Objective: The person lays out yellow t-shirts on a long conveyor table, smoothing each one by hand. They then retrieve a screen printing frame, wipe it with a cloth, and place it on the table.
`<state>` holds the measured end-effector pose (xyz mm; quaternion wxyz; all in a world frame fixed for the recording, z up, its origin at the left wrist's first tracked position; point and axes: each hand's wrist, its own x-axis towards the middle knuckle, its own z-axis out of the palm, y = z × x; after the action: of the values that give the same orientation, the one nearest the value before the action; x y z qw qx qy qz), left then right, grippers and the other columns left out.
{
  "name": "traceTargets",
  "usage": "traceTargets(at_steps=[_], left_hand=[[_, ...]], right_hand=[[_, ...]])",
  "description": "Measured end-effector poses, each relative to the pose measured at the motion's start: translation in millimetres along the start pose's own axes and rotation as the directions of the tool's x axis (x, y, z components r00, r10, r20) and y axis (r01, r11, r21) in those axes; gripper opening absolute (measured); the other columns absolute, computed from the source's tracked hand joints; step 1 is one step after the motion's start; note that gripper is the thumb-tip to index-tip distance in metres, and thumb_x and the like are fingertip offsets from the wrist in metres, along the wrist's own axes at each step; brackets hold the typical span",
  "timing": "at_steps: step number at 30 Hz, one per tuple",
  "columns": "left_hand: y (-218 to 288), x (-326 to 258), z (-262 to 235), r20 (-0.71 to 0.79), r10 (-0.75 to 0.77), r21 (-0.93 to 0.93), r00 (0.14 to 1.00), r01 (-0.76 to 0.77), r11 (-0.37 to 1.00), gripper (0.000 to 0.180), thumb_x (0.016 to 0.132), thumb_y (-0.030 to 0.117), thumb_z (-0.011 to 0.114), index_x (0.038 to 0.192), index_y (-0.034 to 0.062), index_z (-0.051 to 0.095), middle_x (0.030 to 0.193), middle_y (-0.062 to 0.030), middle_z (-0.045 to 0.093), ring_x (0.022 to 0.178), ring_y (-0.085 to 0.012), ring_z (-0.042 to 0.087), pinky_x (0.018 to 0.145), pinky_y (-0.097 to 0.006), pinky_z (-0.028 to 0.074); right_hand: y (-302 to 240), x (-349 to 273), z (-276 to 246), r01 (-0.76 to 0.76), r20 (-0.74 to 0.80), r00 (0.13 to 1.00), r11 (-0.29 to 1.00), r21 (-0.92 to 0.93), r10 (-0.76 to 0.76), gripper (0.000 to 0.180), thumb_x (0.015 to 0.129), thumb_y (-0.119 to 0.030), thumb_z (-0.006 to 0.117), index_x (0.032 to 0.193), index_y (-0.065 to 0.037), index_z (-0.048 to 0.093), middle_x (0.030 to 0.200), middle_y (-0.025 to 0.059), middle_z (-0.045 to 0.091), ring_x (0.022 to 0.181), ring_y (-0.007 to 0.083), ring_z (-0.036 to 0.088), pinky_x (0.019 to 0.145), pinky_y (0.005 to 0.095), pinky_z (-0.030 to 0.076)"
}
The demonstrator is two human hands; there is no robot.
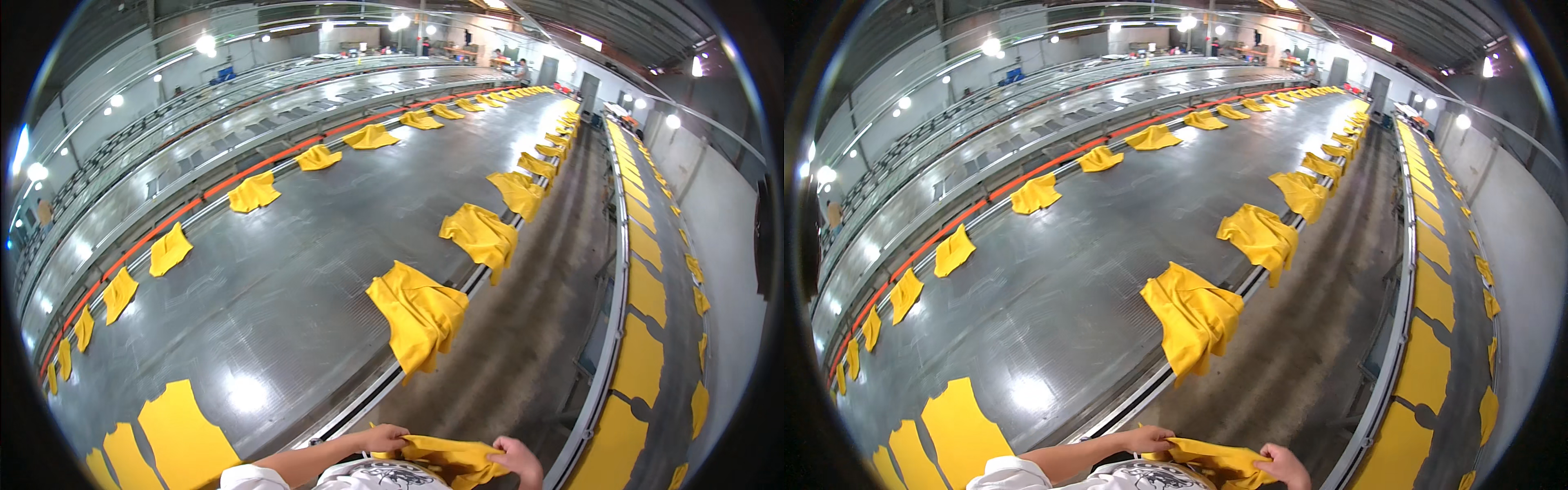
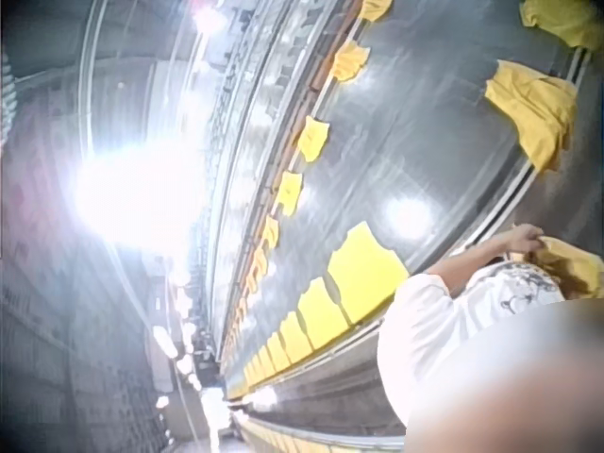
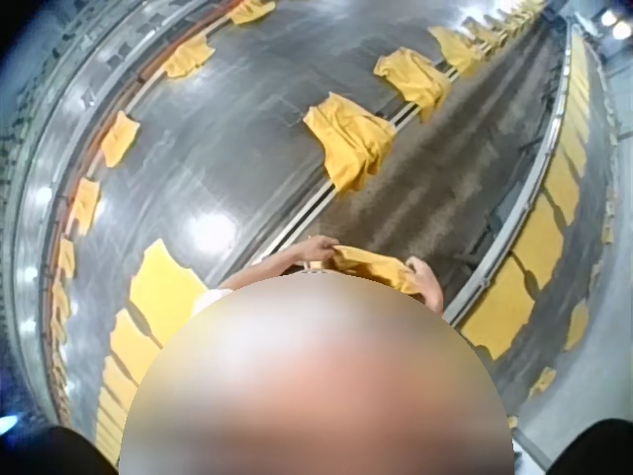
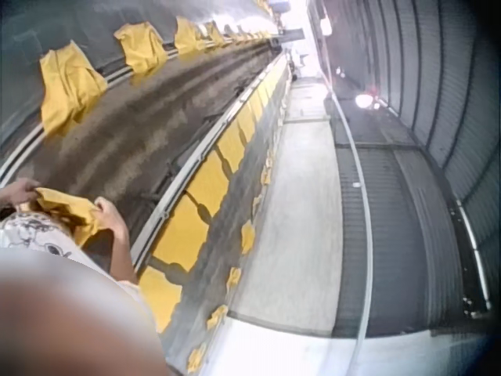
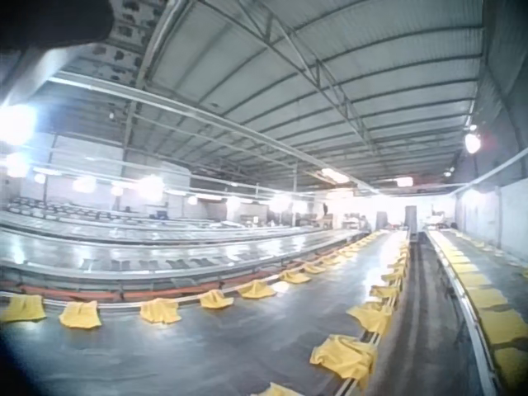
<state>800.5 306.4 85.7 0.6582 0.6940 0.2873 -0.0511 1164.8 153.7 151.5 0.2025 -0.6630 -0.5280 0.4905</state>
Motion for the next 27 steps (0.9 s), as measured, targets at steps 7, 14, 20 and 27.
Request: traceTargets(at_steps=[7,14,20,27], left_hand=[[96.4,-41.2,16.2,-0.062,0.261,-0.017,0.963,-0.262,0.965,0.041,0.088,0.023,0.071,0.122,0.0024,0.06,0.095,-0.0131,0.07,0.085,-0.0211,0.065,0.078,-0.035,0.051],[65.4,-196.2,-0.4,-0.691,-0.023,-0.697,0.723,-0.657,0.286,0.042,0.096,0.02,0.064,0.133,0.0021,0.055,0.128,-0.0056,0.063,0.116,-0.0168,0.06,0.102,-0.034,0.047],[-3.5,-273.0,27.5,-0.81,-0.501,-0.436,0.306,-0.885,0.164,0.045,0.096,0.019,0.063,0.136,0.0029,0.051,0.13,-0.0093,0.061,0.121,-0.0232,0.059,0.107,-0.04,0.046],[-28.3,-332.9,18.5,-0.863,-0.485,-0.323,0.142,-0.892,0.315,0.033,0.093,0.013,0.063,0.123,0.0001,0.061,0.117,-0.0072,0.067,0.112,-0.0184,0.062,0.098,-0.034,0.048]], right_hand=[[-243.8,104.3,-0.7,0.358,0.692,0.58,0.898,0.256,-0.429,0.032,0.08,-0.02,0.084,0.098,-0.003,0.063,0.089,0.0014,0.064,0.086,0.0096,0.06,0.077,0.0235,0.047],[-207.8,171.4,116.0,-0.078,0.634,0.745,0.918,0.39,-0.206,0.107,0.081,-0.086,0.043,0.149,-0.004,0.039,0.147,0.0127,0.049,0.132,0.0302,0.05,0.109,0.0454,0.04],[-219.5,171.6,199.4,-0.509,0.722,0.612,0.537,0.672,-0.323,0.111,0.084,-0.084,0.044,0.145,0.008,0.039,0.144,0.0219,0.052,0.131,0.0314,0.052,0.111,0.0458,0.041],[-339.9,223.1,201.9,-0.273,0.634,0.636,0.641,0.717,-0.439,0.074,0.089,-0.045,0.07,0.139,0.004,0.044,0.132,0.0188,0.06,0.12,0.0286,0.061,0.104,0.0424,0.049]])
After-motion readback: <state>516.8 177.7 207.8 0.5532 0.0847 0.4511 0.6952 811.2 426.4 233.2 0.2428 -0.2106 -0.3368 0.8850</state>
